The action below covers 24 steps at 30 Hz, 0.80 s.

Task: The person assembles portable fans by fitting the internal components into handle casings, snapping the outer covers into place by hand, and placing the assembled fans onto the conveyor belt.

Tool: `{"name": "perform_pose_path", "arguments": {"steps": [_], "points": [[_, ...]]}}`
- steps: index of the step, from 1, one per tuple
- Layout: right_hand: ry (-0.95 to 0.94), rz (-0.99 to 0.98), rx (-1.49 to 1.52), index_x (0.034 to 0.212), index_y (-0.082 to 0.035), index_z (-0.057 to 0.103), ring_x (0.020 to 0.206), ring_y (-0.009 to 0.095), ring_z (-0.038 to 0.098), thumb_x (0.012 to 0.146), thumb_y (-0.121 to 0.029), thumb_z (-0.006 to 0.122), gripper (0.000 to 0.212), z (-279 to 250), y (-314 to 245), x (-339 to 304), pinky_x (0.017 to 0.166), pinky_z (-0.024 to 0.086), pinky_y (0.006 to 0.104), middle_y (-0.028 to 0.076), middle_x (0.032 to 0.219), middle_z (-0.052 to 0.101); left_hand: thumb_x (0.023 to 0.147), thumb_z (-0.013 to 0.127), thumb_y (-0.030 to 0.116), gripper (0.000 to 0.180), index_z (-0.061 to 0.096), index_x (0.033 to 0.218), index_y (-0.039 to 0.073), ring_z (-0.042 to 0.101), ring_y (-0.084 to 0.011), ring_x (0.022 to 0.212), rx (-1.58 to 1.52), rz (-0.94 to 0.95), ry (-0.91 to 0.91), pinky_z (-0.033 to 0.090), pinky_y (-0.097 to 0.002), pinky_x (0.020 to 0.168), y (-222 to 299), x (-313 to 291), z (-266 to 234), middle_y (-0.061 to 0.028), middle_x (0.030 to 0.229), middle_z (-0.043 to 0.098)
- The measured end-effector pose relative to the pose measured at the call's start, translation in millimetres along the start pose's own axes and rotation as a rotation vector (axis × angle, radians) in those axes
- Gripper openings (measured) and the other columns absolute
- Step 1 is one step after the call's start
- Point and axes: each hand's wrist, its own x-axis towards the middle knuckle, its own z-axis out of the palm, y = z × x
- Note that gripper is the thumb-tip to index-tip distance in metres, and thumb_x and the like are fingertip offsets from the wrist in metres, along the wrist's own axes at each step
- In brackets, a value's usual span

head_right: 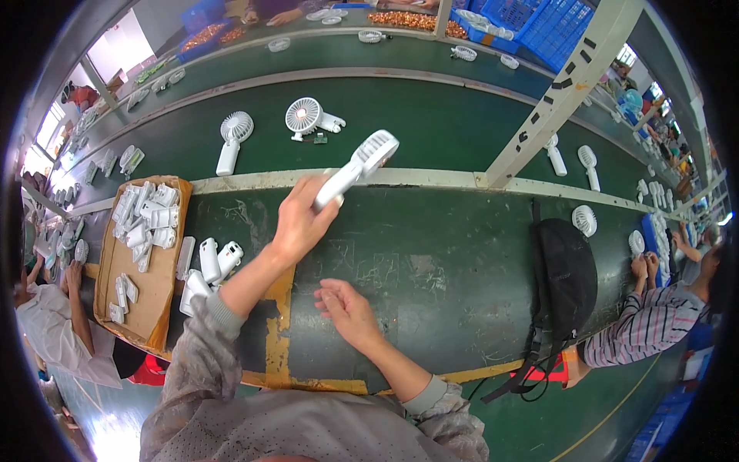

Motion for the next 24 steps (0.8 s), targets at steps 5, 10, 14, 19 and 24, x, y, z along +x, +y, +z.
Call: {"name": "perform_pose_path", "arguments": {"steps": [5,10,14,19,24], "points": [[-0.002,-0.030,-0.073,0.114,0.001,0.049,0.087,0.015,0.062,0.096,-0.016,0.044,0.026,3,2,-2,0.075,0.051,0.0270,0.011,0.100,0.062,0.073,0.066,0.011,0.044,0.053,0.115,0.008,0.056,-0.0317,0.094,0.368,0.171,-0.005,0.048,-0.0416,0.074,-38,74,61,-0.0139,0.106,0.049],[-0.019,-0.023,-0.092,0.115,-0.002,0.050,0.089,0.015,0.061,0.097,-0.017,0.043,0.025,0,0,-3,0.076,0.051,0.0276,0.011,0.101,0.062,0.080,0.061,0.031,0.042,0.055,0.113,0.006,0.052,-0.0368,0.105,0.410,0.069,-0.338,0.045,-0.0443,0.087,-81,113,104,-0.0190,0.119,0.050],[-0.029,0.011,-0.072,0.114,-0.002,0.050,0.090,0.016,0.061,0.096,-0.015,0.043,0.023,-1,-6,-2,0.077,0.052,0.0284,0.011,0.102,0.061,0.075,0.066,0.029,0.049,0.052,0.112,0.001,0.049,-0.0316,0.110,0.627,0.129,0.090,0.042,-0.0407,0.091,-115,158,80,-0.0178,0.118,0.050],[-0.056,0.043,-0.068,0.114,-0.004,0.050,0.093,0.016,0.061,0.096,-0.014,0.044,0.022,-1,-6,-1,0.077,0.053,0.0281,0.011,0.103,0.061,0.064,0.076,0.043,0.082,0.041,0.119,-0.005,0.056,-0.0307,0.105,0.249,-0.718,-0.021,0.047,-0.0405,0.087,-173,191,42,-0.0192,0.116,0.055],[-0.043,0.058,-0.048,0.115,-0.004,0.049,0.092,0.016,0.061,0.096,-0.014,0.043,0.022,-6,-8,-1,0.076,0.053,0.0278,0.011,0.104,0.060,0.062,0.082,0.023,0.056,0.058,0.099,-0.012,0.066,-0.0219,0.073,-0.349,-0.717,-0.328,0.053,-0.0316,0.067,-151,180,36,-0.0167,0.086,0.067]]}}
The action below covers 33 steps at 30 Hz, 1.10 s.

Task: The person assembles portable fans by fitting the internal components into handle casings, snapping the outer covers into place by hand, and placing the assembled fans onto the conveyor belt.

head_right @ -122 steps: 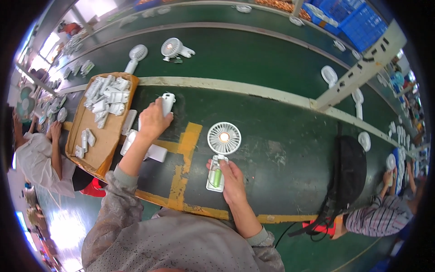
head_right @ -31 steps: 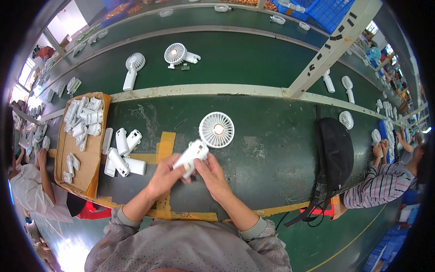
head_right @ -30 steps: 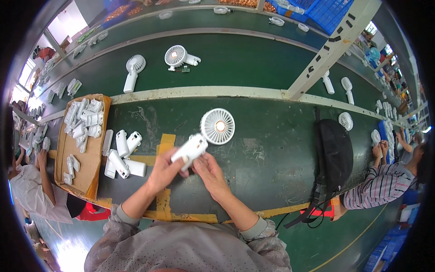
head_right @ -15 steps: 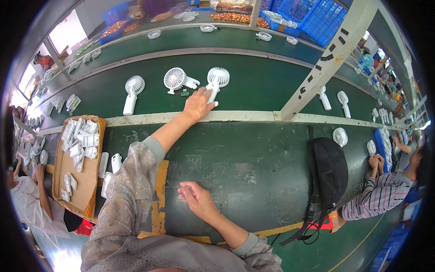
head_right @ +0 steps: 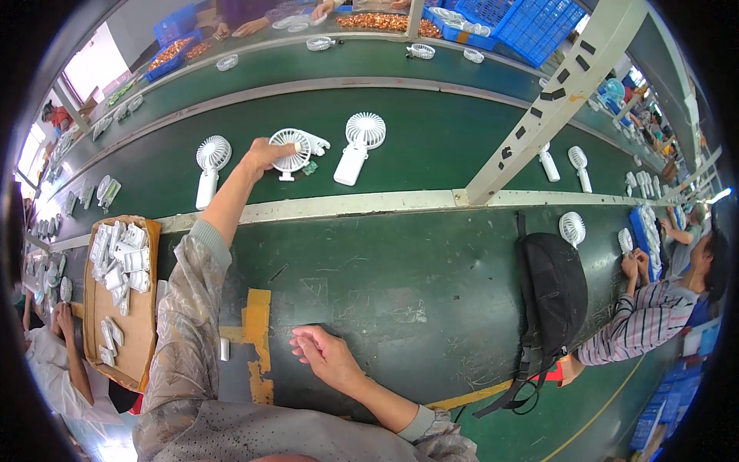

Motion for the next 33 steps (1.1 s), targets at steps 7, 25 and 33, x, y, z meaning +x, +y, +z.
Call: {"name": "perform_pose_path", "arguments": {"steps": [7,25,33], "points": [[0.002,-0.021,0.098,0.115,-0.004,0.049,0.091,0.015,0.060,0.096,-0.013,0.043,0.022,2,6,0,0.078,0.051,0.0279,0.010,0.104,0.060,0.070,0.078,0.023,0.053,0.048,0.103,-0.005,0.065,-0.0172,0.077,-0.192,0.131,0.097,0.055,-0.0283,0.062,28,-75,-13,-0.0140,0.091,0.064],[-0.236,0.018,-0.064,0.118,-0.002,0.054,0.083,0.005,0.053,0.085,-0.020,0.065,0.039,1,-8,-20,0.070,0.045,0.0209,0.001,0.098,0.059,0.084,0.065,0.021,0.038,0.051,0.112,-0.001,0.061,-0.0127,0.088,-0.767,0.037,-0.085,0.050,-0.0261,0.078,-9,-310,30,-0.0079,0.100,0.061],[-0.333,0.213,0.422,0.113,-0.002,0.049,0.082,0.019,0.063,0.090,-0.020,0.055,0.029,8,-18,-43,0.066,0.053,0.0250,0.019,0.109,0.059,0.083,0.066,0.024,0.044,0.049,0.115,-0.001,0.061,-0.0143,0.092,-0.880,0.021,0.049,0.051,-0.0270,0.081,-31,-330,13,-0.0085,0.105,0.060]]}}
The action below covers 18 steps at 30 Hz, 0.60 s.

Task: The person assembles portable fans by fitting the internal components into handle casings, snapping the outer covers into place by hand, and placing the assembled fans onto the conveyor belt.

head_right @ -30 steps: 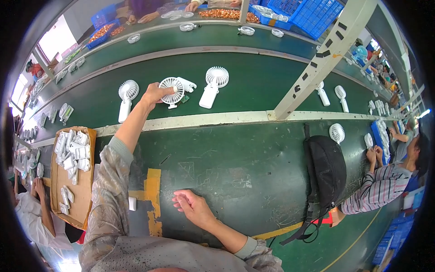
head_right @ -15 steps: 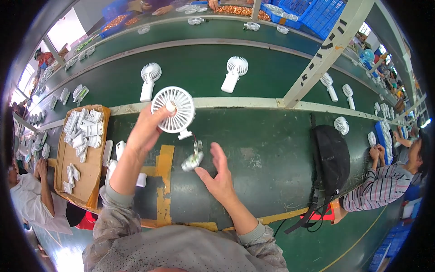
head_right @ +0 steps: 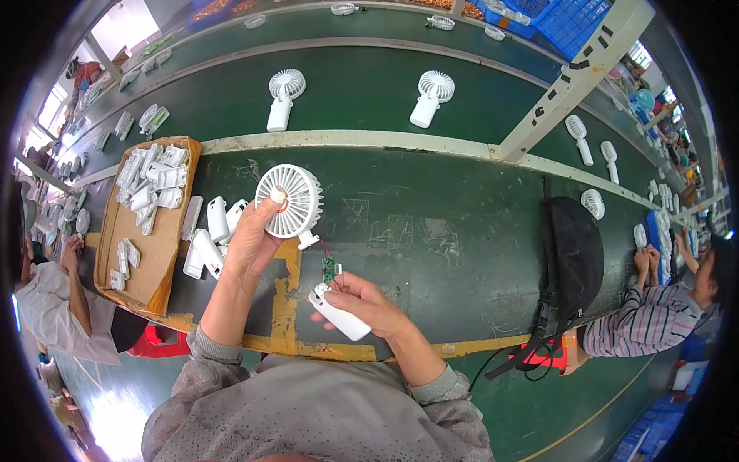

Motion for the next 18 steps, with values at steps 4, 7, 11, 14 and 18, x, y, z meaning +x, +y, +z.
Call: {"name": "perform_pose_path", "arguments": {"steps": [4,7,11,14,18], "points": [[0.105,-0.070,0.031,0.109,-0.001,0.049,0.068,0.012,0.056,0.093,-0.030,0.050,0.034,-5,3,-1,0.054,0.049,0.0208,0.017,0.101,0.061,0.083,0.065,0.024,0.045,0.048,0.116,0.000,0.060,-0.0141,0.096,-0.058,0.022,0.033,0.049,-0.0286,0.086,0,-7,-5,-0.0078,0.107,0.059],[0.090,-0.024,0.208,0.121,0.001,0.046,0.069,0.007,0.056,0.090,-0.028,0.056,0.044,-15,8,-1,0.057,0.049,0.0197,0.007,0.094,0.061,0.083,0.065,0.023,0.044,0.048,0.117,0.000,0.058,-0.0135,0.097,-0.061,0.038,0.031,0.047,-0.0288,0.087,0,-10,-8,-0.0074,0.108,0.059],[0.065,0.058,0.306,0.121,0.002,0.046,0.072,0.011,0.061,0.087,-0.026,0.061,0.046,-20,11,-1,0.061,0.055,0.0254,0.006,0.089,0.060,0.084,0.064,0.022,0.042,0.048,0.117,0.001,0.058,-0.0137,0.099,-0.079,0.081,0.074,0.047,-0.0291,0.087,0,-12,-15,-0.0075,0.108,0.059],[0.146,0.046,0.345,0.112,0.001,0.052,0.068,0.014,0.063,0.087,-0.026,0.061,0.037,-19,8,-6,0.060,0.057,0.0279,0.008,0.082,0.061,0.084,0.063,0.022,0.043,0.047,0.117,-0.001,0.058,-0.0149,0.098,-0.050,0.083,0.016,0.046,-0.0305,0.088,0,-18,-11,-0.0088,0.109,0.058],[0.116,-0.001,0.380,0.106,-0.002,0.054,0.060,0.014,0.061,0.089,-0.033,0.057,0.036,-29,12,-1,0.052,0.054,0.0265,0.006,0.074,0.060,0.081,0.067,0.017,0.044,0.048,0.116,-0.003,0.059,-0.0156,0.095,-0.028,-0.006,-0.139,0.048,-0.0293,0.085,-5,-50,5,-0.0098,0.107,0.059]]}}
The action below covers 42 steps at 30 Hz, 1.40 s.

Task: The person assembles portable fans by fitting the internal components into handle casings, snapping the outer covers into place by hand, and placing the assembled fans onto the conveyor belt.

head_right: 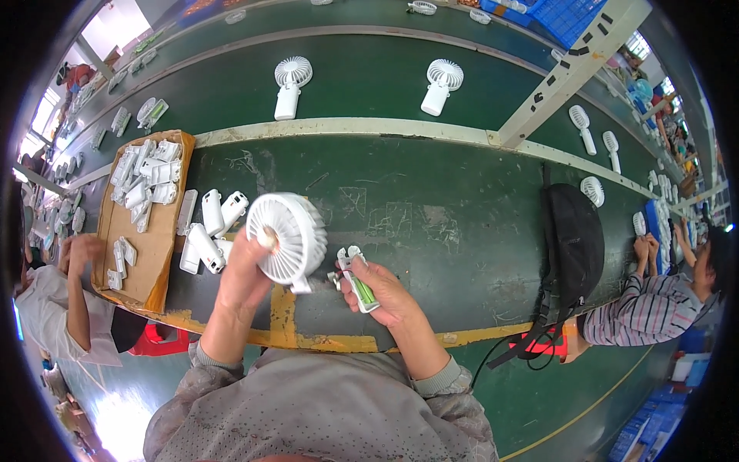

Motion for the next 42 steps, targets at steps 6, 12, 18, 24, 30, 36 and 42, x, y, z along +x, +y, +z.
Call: {"name": "perform_pose_path", "arguments": {"steps": [6,12,18,24,30,36,42], "points": [[0.153,-0.120,-0.494,0.105,-0.003,0.057,0.065,0.009,0.059,0.089,-0.014,0.056,0.020,24,9,2,0.053,0.049,0.0223,0.004,0.080,0.062,0.080,0.069,0.016,0.048,0.047,0.117,-0.003,0.057,-0.0117,0.091,0.222,0.026,-0.005,0.047,-0.0267,0.081,-14,1,16,-0.0077,0.103,0.059],[0.090,-0.113,-0.459,0.096,-0.002,0.056,0.071,0.013,0.061,0.087,-0.016,0.060,0.018,40,8,-8,0.062,0.052,0.0254,0.008,0.080,0.062,0.081,0.069,0.021,0.049,0.047,0.115,-0.005,0.057,-0.0118,0.089,0.349,0.115,0.116,0.047,-0.0258,0.080,-26,12,12,-0.0100,0.101,0.059],[0.092,-0.144,-0.456,0.107,-0.002,0.053,0.076,0.013,0.062,0.090,-0.011,0.055,0.019,31,16,-7,0.067,0.054,0.0251,0.007,0.091,0.061,0.081,0.069,0.024,0.051,0.047,0.115,-0.006,0.057,-0.0124,0.090,0.382,0.120,0.145,0.047,-0.0261,0.081,-35,13,8,-0.0106,0.102,0.060],[0.051,-0.161,-0.483,0.108,0.000,0.051,0.078,0.015,0.063,0.091,-0.005,0.048,0.018,35,16,-7,0.069,0.055,0.0267,0.009,0.092,0.061,0.081,0.069,0.025,0.050,0.048,0.114,-0.005,0.057,-0.0121,0.089,0.383,0.104,0.156,0.047,-0.0258,0.080,-35,13,7,-0.0103,0.101,0.060],[0.109,-0.133,-0.541,0.103,0.000,0.053,0.072,0.013,0.063,0.093,-0.023,0.050,0.025,43,14,-7,0.064,0.053,0.0260,0.008,0.084,0.063,0.081,0.069,0.024,0.048,0.048,0.114,-0.005,0.057,-0.0117,0.089,0.357,0.084,0.155,0.047,-0.0257,0.080,-35,13,6,-0.0097,0.100,0.060],[0.167,-0.326,-0.761,0.092,0.000,0.055,0.065,0.012,0.062,0.093,-0.029,0.051,0.029,37,21,-4,0.058,0.051,0.0257,0.007,0.073,0.062,0.083,0.067,0.023,0.047,0.047,0.116,-0.005,0.057,-0.0126,0.089,0.356,0.092,0.123,0.047,-0.0263,0.080,-33,12,6,-0.0091,0.100,0.060],[0.315,-0.230,-0.516,0.096,0.001,0.056,0.063,0.013,0.062,0.092,-0.027,0.053,0.028,29,15,9,0.057,0.053,0.0261,0.009,0.074,0.062,0.072,0.070,0.004,0.055,0.047,0.121,-0.003,0.056,-0.0315,0.101,1.334,0.672,0.053,0.047,-0.0336,0.085,-21,10,-1,-0.0206,0.114,0.051]]}}
